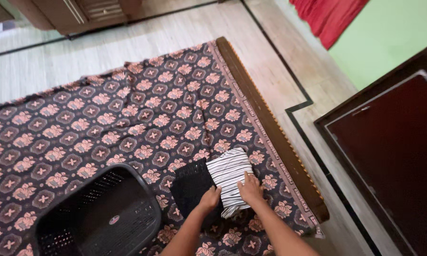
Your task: The person folds various garments on a bed and places them into a wardrobe shelf. The person handles shirts and other clothing items one at a time, folding them neatly and stacking them inside the wardrobe.
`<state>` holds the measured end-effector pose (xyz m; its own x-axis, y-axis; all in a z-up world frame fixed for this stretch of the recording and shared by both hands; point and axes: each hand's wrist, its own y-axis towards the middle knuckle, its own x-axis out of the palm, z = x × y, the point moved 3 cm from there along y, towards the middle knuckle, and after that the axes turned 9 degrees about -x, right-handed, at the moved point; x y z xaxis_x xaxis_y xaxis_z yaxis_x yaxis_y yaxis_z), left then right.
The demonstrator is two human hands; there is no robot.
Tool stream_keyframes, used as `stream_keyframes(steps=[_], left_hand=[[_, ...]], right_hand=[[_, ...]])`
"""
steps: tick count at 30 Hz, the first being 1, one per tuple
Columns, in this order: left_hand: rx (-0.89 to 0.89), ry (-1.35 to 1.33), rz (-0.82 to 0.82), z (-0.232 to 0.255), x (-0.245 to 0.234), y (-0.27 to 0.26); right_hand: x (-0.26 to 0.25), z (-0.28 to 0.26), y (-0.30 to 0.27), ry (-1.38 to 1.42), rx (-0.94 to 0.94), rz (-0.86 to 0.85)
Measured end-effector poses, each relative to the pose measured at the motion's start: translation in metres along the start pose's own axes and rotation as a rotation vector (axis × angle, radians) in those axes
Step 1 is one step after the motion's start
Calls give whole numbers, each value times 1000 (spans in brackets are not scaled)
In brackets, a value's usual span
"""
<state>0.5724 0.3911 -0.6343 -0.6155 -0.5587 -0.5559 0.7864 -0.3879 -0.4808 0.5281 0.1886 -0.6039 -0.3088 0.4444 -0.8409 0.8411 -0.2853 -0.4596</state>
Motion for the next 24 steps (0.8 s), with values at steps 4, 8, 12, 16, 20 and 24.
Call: stream_keyframes(steps=[4,8,12,16,20,24], left_hand=[[-233,-477,-38,-23,34,13],[-619,-726,-181,-32,55,21],[-642,-973,-146,-25,58,19],[-685,-1023,-91,-21,49,11],[-549,-1322,-206,-4,33,1],[-566,-1600,-404,19,0,-23]], right_hand=[[31,39,27,138,96,17],[32,59,39,396,199,81],[13,52,26,907,191,-91],[-11,9,12,1287,45,-214],[-35,-30,-1,1231,55,-171],[-71,-55,-25,1326,87,-162]])
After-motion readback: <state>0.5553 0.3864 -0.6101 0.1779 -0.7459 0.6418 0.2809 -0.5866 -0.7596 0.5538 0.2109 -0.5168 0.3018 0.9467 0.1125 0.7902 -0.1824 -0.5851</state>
